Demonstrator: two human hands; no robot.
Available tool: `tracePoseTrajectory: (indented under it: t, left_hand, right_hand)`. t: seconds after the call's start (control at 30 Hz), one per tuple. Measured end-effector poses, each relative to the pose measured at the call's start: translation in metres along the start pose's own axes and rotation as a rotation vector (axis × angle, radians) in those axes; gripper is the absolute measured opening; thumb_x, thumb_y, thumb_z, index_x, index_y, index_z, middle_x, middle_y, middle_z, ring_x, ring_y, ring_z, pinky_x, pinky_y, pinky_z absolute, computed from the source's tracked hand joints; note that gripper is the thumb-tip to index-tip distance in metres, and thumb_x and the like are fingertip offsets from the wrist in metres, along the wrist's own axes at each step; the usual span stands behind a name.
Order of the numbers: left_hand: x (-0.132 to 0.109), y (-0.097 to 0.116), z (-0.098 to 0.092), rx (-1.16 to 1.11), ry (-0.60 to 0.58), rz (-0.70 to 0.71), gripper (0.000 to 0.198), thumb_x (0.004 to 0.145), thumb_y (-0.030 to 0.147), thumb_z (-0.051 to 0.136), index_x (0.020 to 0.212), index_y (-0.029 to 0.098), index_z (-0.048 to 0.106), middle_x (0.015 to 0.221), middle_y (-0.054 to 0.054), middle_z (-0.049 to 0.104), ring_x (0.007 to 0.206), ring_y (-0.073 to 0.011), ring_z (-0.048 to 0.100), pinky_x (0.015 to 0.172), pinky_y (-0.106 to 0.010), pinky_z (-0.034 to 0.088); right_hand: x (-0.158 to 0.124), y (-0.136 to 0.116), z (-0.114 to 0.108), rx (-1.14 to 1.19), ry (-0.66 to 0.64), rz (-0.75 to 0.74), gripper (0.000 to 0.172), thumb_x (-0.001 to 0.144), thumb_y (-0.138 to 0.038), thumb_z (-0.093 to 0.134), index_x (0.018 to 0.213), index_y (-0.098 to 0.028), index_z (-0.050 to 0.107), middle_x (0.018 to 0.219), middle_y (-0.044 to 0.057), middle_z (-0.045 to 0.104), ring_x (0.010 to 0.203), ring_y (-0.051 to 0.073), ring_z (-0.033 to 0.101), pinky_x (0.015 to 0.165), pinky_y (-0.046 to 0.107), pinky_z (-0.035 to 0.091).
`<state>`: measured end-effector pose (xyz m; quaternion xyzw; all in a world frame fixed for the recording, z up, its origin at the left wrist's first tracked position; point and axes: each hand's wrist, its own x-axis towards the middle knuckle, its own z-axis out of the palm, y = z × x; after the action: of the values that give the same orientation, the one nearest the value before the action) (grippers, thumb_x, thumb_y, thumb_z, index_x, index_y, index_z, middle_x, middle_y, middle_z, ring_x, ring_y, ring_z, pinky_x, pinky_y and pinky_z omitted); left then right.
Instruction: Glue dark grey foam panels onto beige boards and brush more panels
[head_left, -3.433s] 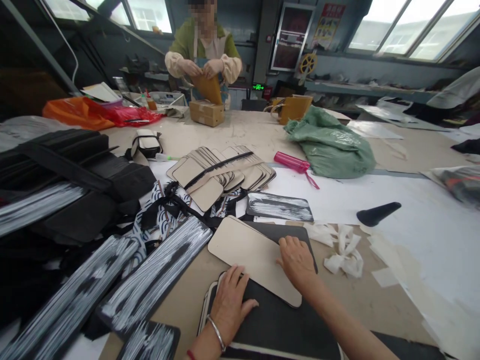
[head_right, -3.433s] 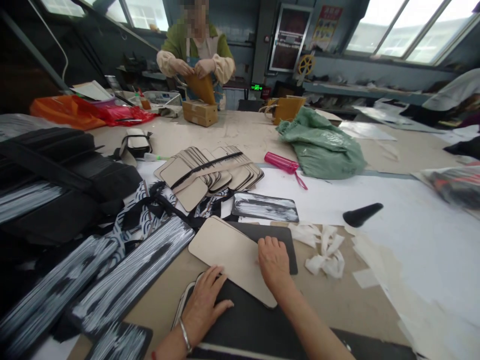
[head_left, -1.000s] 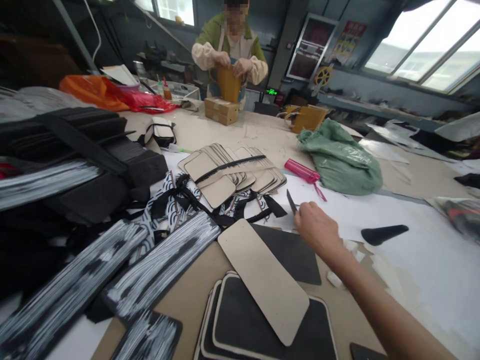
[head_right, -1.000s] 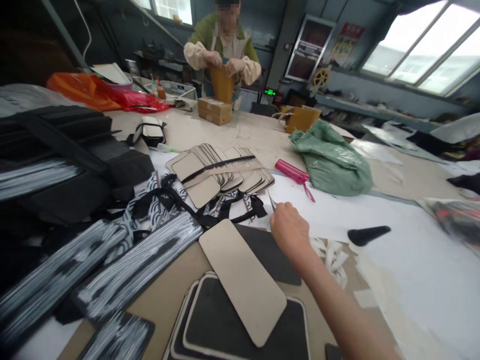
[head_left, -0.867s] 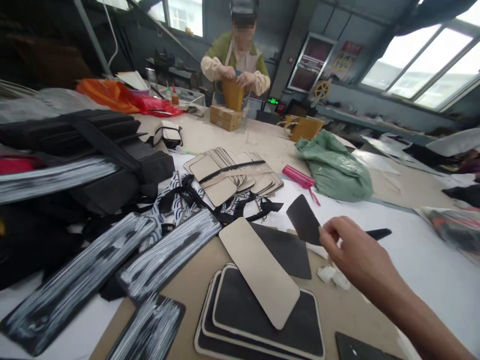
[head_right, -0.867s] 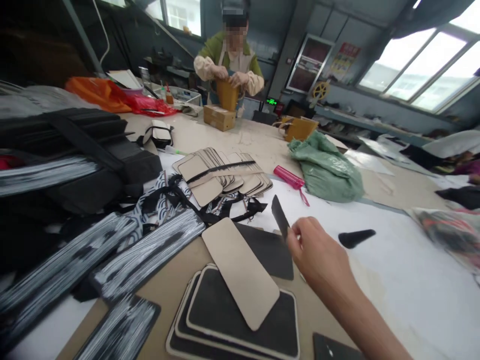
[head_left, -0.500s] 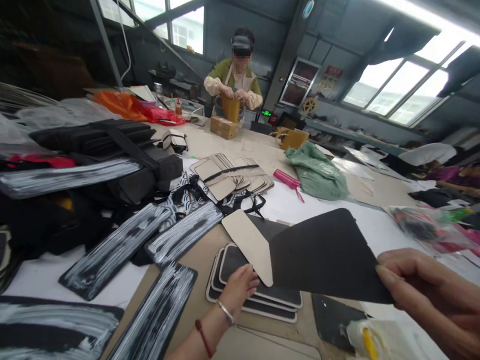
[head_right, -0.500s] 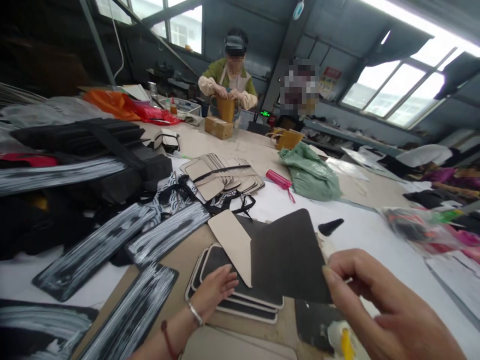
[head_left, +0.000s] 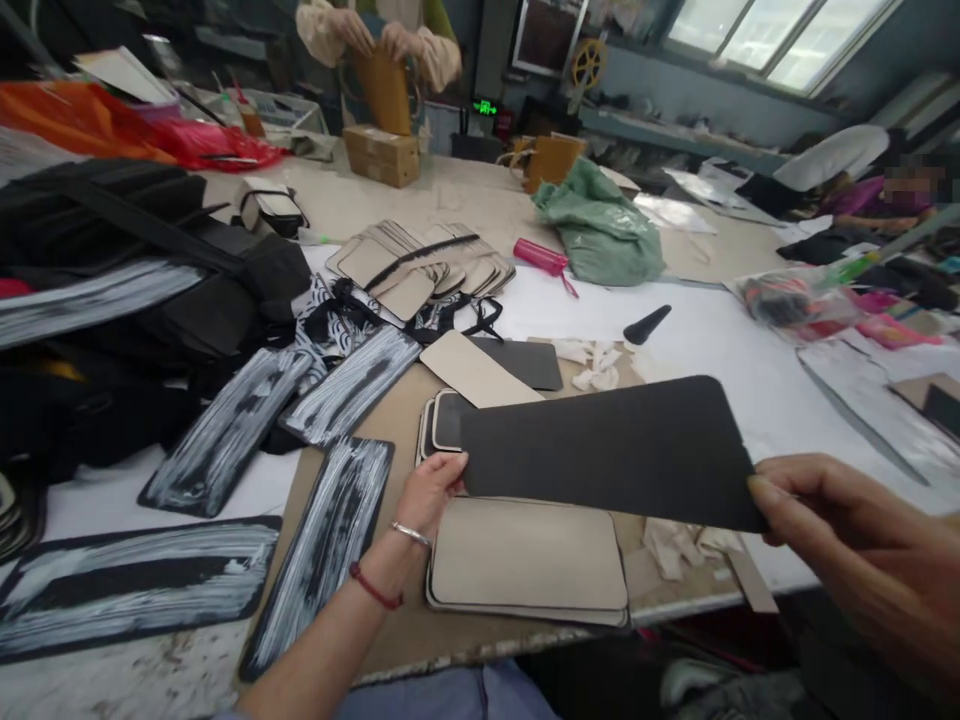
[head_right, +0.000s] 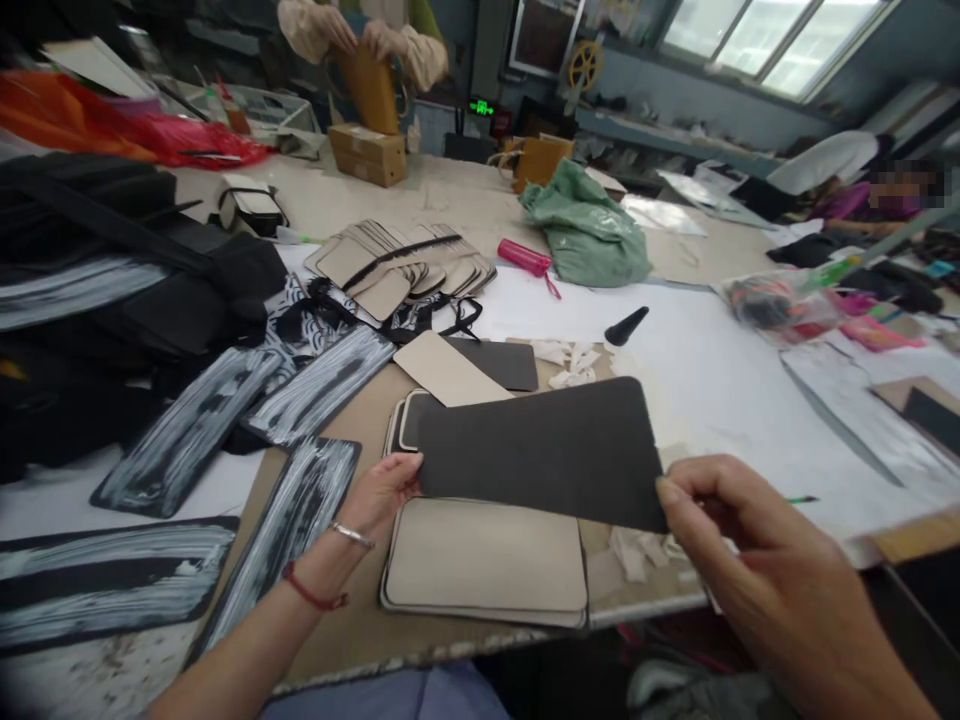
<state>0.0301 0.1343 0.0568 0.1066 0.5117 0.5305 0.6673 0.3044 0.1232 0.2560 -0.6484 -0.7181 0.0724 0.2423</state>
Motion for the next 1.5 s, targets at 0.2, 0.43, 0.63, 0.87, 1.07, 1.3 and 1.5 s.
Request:
tracePoseTrajectory:
  t: [0.2,0.43,0.63,0.87,1.07,1.3,1.5]
  left_hand:
    - [-0.039,-0.017,-0.047,0.604,0.149,0.254,0.026,0.056,0.042,0.067,0.06,0.016,0.064,0.061,0.001,0.062,0.064,-0.0139,0.053,0.065,-0.025,0.041]
    - [-0.059,-0.054,-0.067,0.955,0.14,0.259,0.035,0.063,0.052,0.055,0.054,0.018,0.06,0.058,-0.001,0.058,0.062,-0.0173,0.053,0.062,-0.028,0.042]
    - [-0.048,-0.069,-0.069,1.076,0.145,0.273,0.036,0.065,0.052,0.051,0.052,0.019,0.055,0.056,-0.001,0.056,0.06,-0.0176,0.053,0.06,-0.028,0.042]
    - [-0.046,-0.072,-0.066,1.098,0.184,0.235,0.035,0.063,0.053,0.05,0.051,0.02,0.052,0.056,-0.001,0.056,0.061,-0.0187,0.053,0.059,-0.028,0.041]
    - [-0.047,-0.077,-0.066,1.125,0.172,0.208,0.032,0.067,0.049,0.048,0.055,0.02,0.052,0.057,-0.001,0.056,0.061,-0.0188,0.053,0.058,-0.028,0.039]
    - [-0.045,-0.082,-0.065,1.143,0.191,0.239,0.029,0.07,0.045,0.047,0.054,0.02,0.05,0.055,0.0,0.052,0.057,-0.0165,0.05,0.057,-0.027,0.038]
    - [-0.044,-0.083,-0.06,1.111,0.262,0.226,0.023,0.069,0.035,0.051,0.053,0.019,0.048,0.053,0.002,0.049,0.055,-0.0147,0.046,0.056,-0.025,0.034]
  right_hand:
    - [-0.073,0.064,0.066,0.116,-0.104,0.079,0.028,0.079,-0.048,0.045,0.066,-0.023,0.049,0.057,-0.002,0.048,0.05,0.012,0.046,0.047,0.023,0.039]
    - [-0.156,0.125,0.153,0.012,-0.088,0.156,0.028,0.087,-0.042,0.035,0.069,-0.023,0.043,0.067,0.001,0.047,0.062,0.015,0.048,0.061,0.028,0.04]
    - [-0.169,0.135,0.179,-0.075,-0.07,0.209,0.033,0.088,-0.047,0.026,0.071,-0.023,0.04,0.068,0.002,0.047,0.064,0.017,0.049,0.063,0.03,0.039]
    - [-0.167,0.134,0.183,-0.136,-0.134,0.295,0.034,0.088,-0.046,0.022,0.072,-0.023,0.042,0.071,0.005,0.052,0.067,0.018,0.052,0.061,0.03,0.04]
    - [-0.164,0.138,0.189,-0.204,-0.158,0.333,0.03,0.088,-0.041,0.022,0.073,-0.023,0.041,0.069,0.005,0.055,0.064,0.02,0.054,0.058,0.03,0.038]
    - [-0.161,0.138,0.191,-0.191,-0.172,0.364,0.027,0.085,-0.04,0.024,0.069,-0.024,0.038,0.064,0.004,0.054,0.059,0.02,0.054,0.055,0.03,0.037]
    - [-0.157,0.141,0.188,-0.136,-0.203,0.396,0.027,0.079,-0.046,0.026,0.065,-0.025,0.036,0.059,0.004,0.053,0.055,0.022,0.054,0.052,0.032,0.037]
